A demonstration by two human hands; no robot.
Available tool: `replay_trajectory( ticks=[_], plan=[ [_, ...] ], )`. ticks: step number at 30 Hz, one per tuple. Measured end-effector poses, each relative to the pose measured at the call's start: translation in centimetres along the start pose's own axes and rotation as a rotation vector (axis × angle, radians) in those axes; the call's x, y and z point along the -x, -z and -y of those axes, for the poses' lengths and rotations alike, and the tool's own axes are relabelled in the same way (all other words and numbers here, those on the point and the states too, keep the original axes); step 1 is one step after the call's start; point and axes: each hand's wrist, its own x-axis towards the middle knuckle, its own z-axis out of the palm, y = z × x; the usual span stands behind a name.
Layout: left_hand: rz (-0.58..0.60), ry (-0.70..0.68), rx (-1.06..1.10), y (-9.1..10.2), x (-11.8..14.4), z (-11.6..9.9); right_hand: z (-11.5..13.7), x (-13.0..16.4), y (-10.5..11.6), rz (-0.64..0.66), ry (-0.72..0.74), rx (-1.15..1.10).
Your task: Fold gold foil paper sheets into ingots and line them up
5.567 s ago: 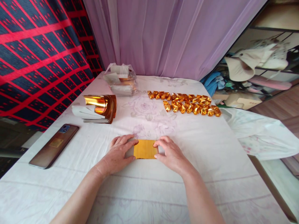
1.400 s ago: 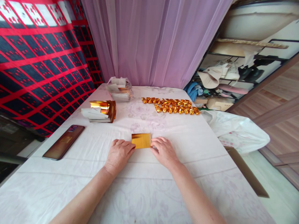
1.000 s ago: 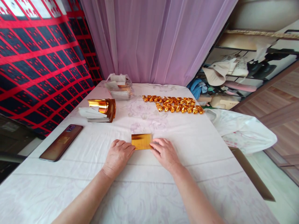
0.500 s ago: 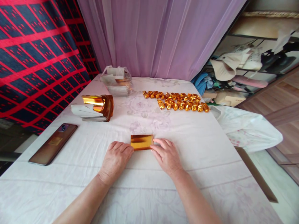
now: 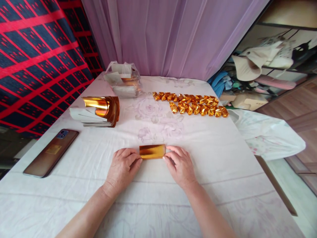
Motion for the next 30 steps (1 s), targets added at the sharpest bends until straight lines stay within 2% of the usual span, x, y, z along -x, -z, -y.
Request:
replay_trajectory(
  ticks=[17,30],
  plan=[
    [0.024,0.152,-0.049,-0.2,-0.5,-1.3,0.9,-0.1,-0.3,-0.048,-0.125,0.052],
    [0.033,0.158,-0.121,-0.1,-0.9,-1.9,1.4,-0.3,-0.3,-0.032,-0.168,0.093]
  ],
)
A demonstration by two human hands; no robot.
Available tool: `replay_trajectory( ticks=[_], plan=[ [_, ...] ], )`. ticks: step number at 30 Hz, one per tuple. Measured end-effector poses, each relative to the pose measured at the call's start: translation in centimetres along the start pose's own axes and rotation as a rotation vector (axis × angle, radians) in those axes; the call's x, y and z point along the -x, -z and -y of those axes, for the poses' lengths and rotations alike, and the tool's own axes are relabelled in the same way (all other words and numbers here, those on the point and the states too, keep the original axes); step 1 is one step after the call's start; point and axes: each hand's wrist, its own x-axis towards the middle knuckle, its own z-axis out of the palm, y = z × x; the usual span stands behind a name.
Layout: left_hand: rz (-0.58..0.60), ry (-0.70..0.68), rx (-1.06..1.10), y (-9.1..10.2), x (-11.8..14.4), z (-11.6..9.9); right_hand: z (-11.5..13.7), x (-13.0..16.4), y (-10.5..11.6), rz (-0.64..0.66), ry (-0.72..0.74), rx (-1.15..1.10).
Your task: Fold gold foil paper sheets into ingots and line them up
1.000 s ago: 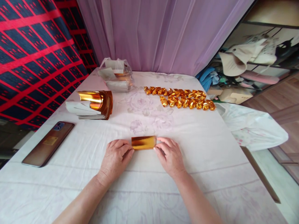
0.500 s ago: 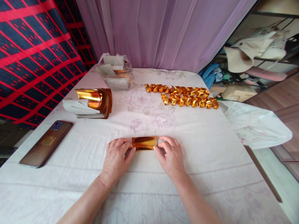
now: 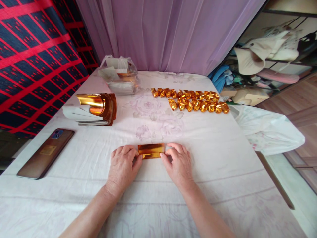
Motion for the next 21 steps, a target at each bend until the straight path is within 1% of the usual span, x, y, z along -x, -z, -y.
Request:
replay_trajectory(
  ticks=[7,21],
  plan=[
    [0.009,0.019,-0.01,-0.2,-0.02,0.09,0.07,0.07,-0.15,0.004,-0.019,0.007],
    [-0.025,0.02,-0.001,-0.43,0.01,0.23,0.17,0.03,-0.19,-0.014,-0.018,0.006]
  ],
)
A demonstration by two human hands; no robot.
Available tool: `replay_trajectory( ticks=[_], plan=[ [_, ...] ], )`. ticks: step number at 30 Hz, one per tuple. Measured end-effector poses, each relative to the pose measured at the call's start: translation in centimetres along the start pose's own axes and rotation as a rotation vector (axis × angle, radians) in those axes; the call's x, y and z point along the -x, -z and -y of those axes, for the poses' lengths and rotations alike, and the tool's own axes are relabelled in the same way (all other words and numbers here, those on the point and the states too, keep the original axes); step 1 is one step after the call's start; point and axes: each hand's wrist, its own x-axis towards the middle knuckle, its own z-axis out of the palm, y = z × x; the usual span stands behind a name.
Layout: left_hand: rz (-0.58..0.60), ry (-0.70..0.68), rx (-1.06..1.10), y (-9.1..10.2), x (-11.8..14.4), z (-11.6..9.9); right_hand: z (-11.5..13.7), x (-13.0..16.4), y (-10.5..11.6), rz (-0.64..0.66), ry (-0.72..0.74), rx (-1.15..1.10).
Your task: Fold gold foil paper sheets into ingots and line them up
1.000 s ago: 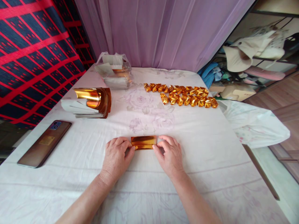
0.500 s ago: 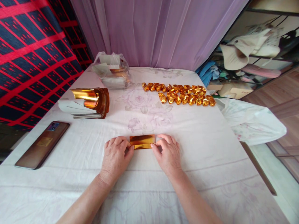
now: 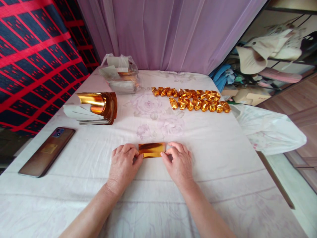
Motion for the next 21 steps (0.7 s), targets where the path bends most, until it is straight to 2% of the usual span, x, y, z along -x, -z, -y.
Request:
replay_trajectory(
  ticks=[12,21],
  plan=[
    [0.021,0.017,0.012,0.03,-0.16,0.0,0.13,-0.08,0.06,-0.001,-0.009,0.007],
    [-0.006,0.001,-0.036,0.01,-0.19,-0.09,0.01,-0.03,-0.12,-0.022,-0.001,0.008]
  ],
)
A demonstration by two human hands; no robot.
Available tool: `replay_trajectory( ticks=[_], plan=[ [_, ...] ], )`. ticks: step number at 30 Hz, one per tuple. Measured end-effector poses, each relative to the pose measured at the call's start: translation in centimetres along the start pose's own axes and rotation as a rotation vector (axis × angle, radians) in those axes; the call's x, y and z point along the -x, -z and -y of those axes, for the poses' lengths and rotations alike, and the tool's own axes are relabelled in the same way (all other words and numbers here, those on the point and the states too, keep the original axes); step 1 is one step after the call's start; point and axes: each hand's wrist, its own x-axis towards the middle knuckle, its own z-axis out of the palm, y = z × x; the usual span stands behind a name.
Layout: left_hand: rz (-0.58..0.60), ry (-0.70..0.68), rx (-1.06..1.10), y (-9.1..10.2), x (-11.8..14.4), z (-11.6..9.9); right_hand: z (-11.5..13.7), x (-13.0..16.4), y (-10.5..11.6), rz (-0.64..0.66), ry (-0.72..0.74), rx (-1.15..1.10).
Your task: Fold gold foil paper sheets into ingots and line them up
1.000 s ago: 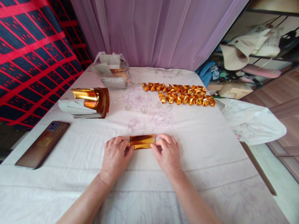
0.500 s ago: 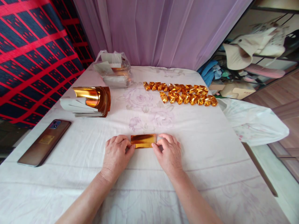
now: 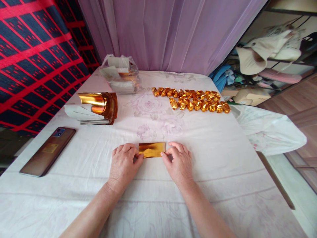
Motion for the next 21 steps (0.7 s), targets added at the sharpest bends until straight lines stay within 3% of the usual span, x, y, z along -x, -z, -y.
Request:
replay_trajectory(
  ticks=[10,15,21],
  plan=[
    [0.001,-0.015,0.043,-0.33,0.18,0.27,-0.02,0.09,-0.06,0.013,-0.001,-0.064],
    [-0.055,-0.142,0.086,-0.37,0.34,0.44,-0.13,0.05,-0.1,0.051,0.071,-0.086],
    [-0.076,-0.386,-0.025,0.13,0.46,0.23,-0.22,0.09,-0.13,0.085,0.129,-0.095]
  ],
)
